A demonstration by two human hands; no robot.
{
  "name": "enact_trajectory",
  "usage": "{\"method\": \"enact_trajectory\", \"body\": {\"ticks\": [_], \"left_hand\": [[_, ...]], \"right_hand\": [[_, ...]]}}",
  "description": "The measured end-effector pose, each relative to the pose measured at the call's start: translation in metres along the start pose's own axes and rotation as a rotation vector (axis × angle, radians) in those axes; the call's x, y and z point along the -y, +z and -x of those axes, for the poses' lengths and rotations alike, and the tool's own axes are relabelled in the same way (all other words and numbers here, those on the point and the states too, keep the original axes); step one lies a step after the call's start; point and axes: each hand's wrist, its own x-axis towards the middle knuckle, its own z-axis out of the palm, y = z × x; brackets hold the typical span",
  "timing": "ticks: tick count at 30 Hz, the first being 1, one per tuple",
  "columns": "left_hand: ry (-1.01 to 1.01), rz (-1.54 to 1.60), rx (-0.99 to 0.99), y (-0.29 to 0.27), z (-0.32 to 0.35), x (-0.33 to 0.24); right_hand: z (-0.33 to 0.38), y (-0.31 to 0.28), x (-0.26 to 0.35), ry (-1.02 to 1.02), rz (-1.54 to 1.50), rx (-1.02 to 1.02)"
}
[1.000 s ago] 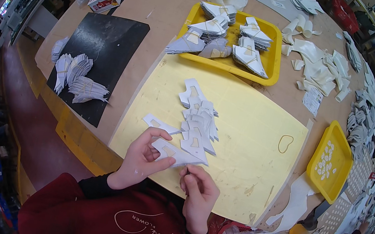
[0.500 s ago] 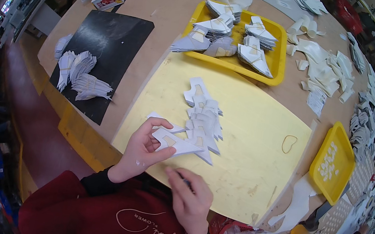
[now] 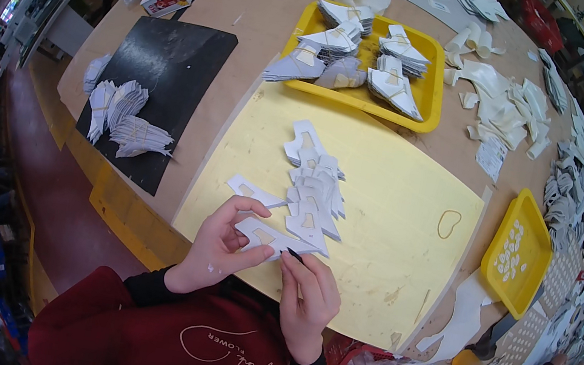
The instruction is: The person trims the edges of small white fabric pieces using a small cutting tool. They handle the pieces one at a time, aligning them and cutting along the edges, then placing the trimmed pieces into a yellow tray.
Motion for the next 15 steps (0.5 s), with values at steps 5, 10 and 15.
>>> {"method": "enact_trajectory", "body": {"ticks": [5, 10, 15], "left_hand": [[0.006, -0.002, 0.001, 0.0013, 0.0022, -0.0017], [0.015, 0.006, -0.005, 0.0024, 0.0032, -0.0008], [0.020, -0.045, -0.031, 0.0037, 0.0046, -0.0009]], "right_hand": [[0.0027, 0.0010, -0.0010, 0.046, -0.025, 0.005], [0.0048, 0.0025, 0.0000, 0.067, -0.006, -0.003], [-0.0016, 0.0029, 0.0007, -0.076, 0.053, -0.006]]}}
